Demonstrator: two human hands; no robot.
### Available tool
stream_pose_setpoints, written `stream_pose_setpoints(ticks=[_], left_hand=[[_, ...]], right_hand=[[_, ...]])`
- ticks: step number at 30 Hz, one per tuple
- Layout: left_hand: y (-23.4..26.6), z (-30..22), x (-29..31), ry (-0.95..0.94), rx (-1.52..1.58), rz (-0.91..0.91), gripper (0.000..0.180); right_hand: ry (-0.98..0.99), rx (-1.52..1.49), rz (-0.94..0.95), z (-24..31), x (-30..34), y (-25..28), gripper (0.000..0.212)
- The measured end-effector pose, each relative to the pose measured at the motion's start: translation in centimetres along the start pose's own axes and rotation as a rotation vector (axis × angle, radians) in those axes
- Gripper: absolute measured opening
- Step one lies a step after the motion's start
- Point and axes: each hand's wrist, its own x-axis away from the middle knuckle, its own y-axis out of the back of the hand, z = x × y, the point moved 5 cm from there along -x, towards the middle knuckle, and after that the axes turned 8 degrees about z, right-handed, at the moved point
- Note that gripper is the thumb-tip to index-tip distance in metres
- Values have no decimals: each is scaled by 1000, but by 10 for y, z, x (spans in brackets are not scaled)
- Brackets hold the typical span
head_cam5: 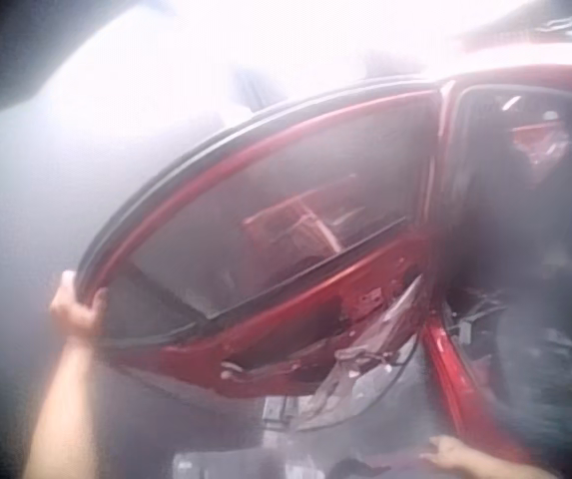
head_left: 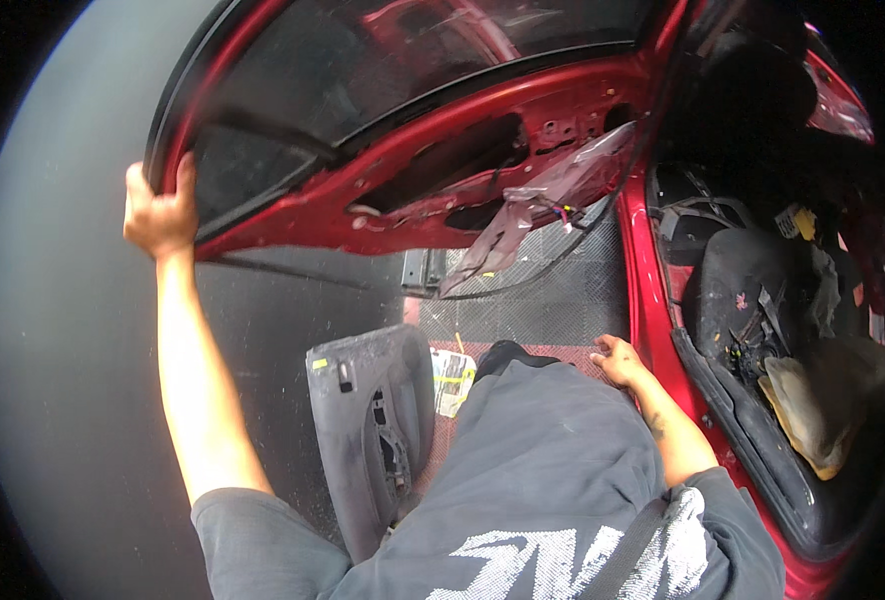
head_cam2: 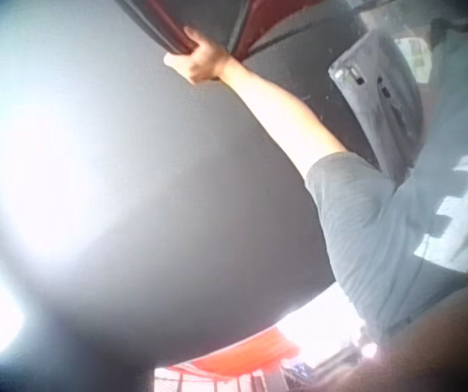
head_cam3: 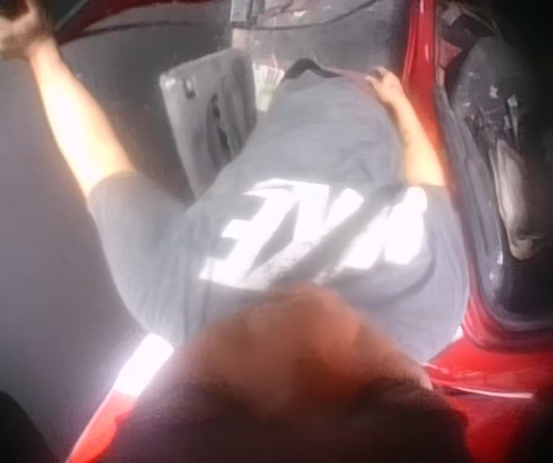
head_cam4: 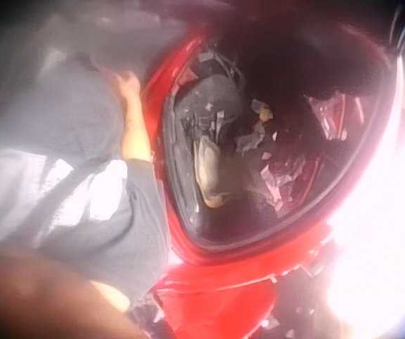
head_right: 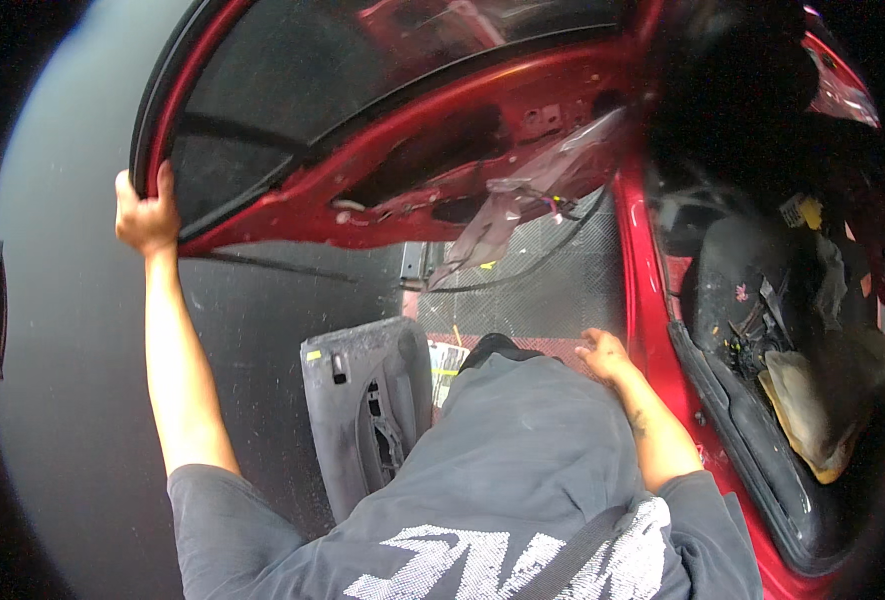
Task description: The person installs a black rubber weather seal along the perimeter of a red car door frame. They align and press the seal into the channel around the door opening, working from the top edge down the sides and along the bottom.
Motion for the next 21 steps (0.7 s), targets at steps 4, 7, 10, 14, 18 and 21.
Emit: stream_pose_setpoints(ticks=[4,7,10,14,18,21], left_hand=[[-12,7,-9,-23,-32,15,62],[-7,3,-6,-39,14,28,63],[1,-8,-6,-27,83,47,62],[17,-5,1,-158,285,63,55],[18,14,19,-269,252,48,60],[23,41,63,-170,221,-19,67]], right_hand=[[-25,67,-20,-24,4,-25,55],[-88,46,-22,-21,7,-37,55],[-135,29,-52,-24,11,-54,56],[-197,38,-89,-23,28,-87,54],[-259,-60,-76,-32,62,-115,49],[-298,-188,-184,-51,100,-131,47]])
